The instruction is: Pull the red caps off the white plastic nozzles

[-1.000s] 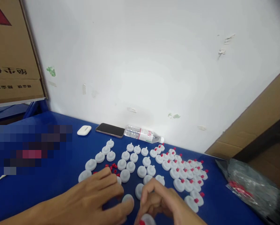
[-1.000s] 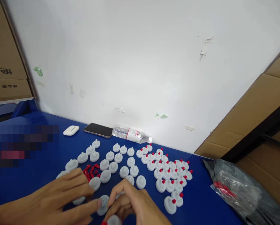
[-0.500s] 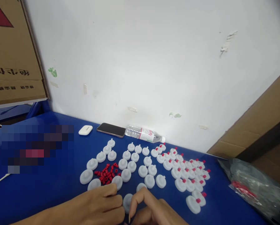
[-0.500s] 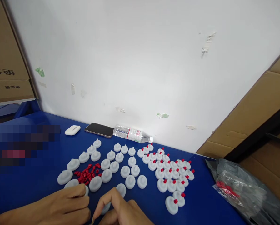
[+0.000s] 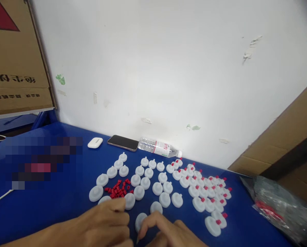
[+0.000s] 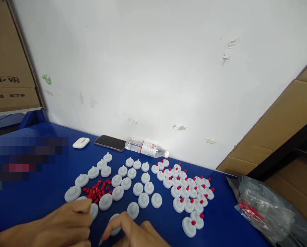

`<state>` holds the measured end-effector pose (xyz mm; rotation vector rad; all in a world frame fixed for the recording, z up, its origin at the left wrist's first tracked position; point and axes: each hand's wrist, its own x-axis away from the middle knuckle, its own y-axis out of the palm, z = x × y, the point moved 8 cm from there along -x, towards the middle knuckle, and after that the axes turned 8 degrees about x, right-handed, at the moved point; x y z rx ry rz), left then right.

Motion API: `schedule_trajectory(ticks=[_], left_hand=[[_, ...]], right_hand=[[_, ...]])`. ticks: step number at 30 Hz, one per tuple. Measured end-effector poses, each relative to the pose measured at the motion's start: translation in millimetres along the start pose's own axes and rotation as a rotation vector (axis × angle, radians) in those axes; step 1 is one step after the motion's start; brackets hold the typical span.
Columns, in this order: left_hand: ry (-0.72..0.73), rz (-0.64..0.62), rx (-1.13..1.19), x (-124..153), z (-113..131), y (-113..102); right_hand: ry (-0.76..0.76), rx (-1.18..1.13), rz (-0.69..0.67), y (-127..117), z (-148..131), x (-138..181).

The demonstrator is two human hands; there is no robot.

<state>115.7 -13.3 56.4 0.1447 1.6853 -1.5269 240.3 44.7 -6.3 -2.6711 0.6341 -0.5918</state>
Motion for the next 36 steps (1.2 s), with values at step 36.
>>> schedule_trajectory(ticks=[36], left_hand=[[-0.261, -0.169, -0.245, -1.7, -71.2, -4.1]], right_hand=[[0.417, 1.222, 1.109, -130.8, 46.1, 78.2]])
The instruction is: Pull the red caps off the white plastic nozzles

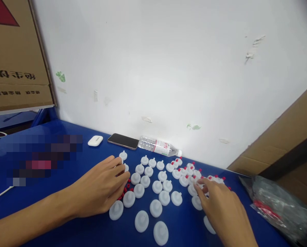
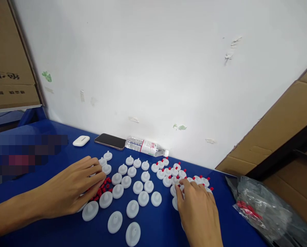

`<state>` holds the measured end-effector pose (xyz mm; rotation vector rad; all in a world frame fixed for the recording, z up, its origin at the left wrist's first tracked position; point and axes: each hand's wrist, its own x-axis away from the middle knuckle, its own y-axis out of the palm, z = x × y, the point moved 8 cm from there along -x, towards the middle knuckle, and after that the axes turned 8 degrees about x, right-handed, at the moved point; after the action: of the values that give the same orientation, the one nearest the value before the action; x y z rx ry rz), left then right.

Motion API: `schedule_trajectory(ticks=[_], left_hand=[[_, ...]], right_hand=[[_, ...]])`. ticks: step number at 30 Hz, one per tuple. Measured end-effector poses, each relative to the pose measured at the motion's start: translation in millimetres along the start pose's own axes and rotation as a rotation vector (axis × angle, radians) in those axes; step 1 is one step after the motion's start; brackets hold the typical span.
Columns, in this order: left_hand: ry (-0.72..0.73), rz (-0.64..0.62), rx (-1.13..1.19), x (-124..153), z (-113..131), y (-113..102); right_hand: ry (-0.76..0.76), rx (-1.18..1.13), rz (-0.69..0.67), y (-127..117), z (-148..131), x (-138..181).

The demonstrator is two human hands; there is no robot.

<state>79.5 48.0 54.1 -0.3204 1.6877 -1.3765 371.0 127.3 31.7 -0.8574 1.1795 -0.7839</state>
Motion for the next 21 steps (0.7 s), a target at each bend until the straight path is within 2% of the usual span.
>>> schedule_trajectory(ticks=[5, 10, 14, 16, 19, 21], left_hand=[[0.040, 0.046, 0.027, -0.2, 2.0, -4.4], [0.070, 0.070, 0.020, 0.4, 7.9, -7.1], [0.107, 0.144, 0.069, 2.3, 15.7, -14.7], [0.146, 0.186, 0.111, 4.1, 21.1, -18.8], [0.217, 0.236, 0.169, 7.4, 33.6, -22.3], [0.251, 0.247, 0.179, 8.8, 44.5, -21.3]], right_hand=[[-0.070, 0.033, -0.054, 12.5, -5.4, 3.8], [-0.057, -0.121, 0.079, -9.3, -12.0, -0.5], [-0.058, -0.316, 0.156, -25.6, -19.9, -3.0], [-0.201, -0.384, 0.205, -37.1, -39.2, 2.1], [-0.548, -0.443, 0.347, -60.6, -83.4, 29.1], [-0.614, -0.429, 0.409, -68.7, -104.2, 47.4]])
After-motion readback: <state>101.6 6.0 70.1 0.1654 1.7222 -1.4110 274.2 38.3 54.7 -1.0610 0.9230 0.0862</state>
